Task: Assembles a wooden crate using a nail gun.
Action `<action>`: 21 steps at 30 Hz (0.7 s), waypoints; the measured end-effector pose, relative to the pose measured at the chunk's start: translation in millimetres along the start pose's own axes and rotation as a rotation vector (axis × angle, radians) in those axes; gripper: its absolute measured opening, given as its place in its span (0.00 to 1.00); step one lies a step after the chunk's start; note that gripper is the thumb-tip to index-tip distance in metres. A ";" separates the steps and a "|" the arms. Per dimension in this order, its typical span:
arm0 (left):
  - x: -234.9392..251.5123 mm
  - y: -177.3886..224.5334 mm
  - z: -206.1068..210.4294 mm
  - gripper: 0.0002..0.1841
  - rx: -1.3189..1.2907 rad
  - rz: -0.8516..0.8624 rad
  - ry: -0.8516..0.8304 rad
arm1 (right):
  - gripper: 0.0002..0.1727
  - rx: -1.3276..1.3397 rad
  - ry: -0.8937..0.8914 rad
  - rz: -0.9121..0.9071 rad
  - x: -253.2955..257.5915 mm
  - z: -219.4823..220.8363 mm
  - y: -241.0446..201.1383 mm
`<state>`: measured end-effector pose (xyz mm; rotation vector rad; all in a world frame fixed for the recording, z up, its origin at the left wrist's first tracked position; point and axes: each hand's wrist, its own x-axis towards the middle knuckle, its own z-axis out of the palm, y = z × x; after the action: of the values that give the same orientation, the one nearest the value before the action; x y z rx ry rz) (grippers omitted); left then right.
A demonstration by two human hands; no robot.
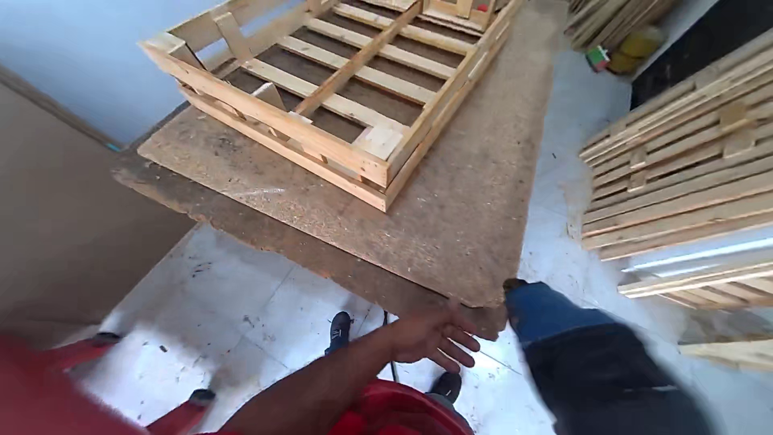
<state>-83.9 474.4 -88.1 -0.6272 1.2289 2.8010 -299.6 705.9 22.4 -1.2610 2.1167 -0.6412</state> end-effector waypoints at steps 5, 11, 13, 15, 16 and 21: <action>-63.9 70.8 -92.6 0.34 -0.074 -0.042 0.024 | 0.42 -0.715 0.035 -0.348 66.6 132.4 -117.9; -110.0 98.7 -183.5 0.35 0.007 0.054 0.283 | 0.40 -0.762 -0.288 0.016 145.4 223.0 -207.7; -115.8 113.9 -209.2 0.40 0.044 0.098 0.276 | 0.33 -0.746 -0.270 0.000 169.0 240.6 -220.2; -118.9 135.1 -229.7 0.42 0.054 0.130 0.276 | 0.31 -0.754 -0.226 -0.044 193.5 251.2 -230.8; -120.2 145.3 -237.4 0.42 0.058 0.141 0.286 | 0.33 -0.755 -0.227 -0.053 204.9 253.9 -236.4; -110.9 182.9 -267.5 0.42 0.125 0.137 0.330 | 0.30 -0.732 -0.174 -0.081 247.0 263.7 -247.2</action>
<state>80.3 174.0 -81.9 -1.0667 1.5409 2.7762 -59.0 349.8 -60.9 -1.7030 2.2293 0.2545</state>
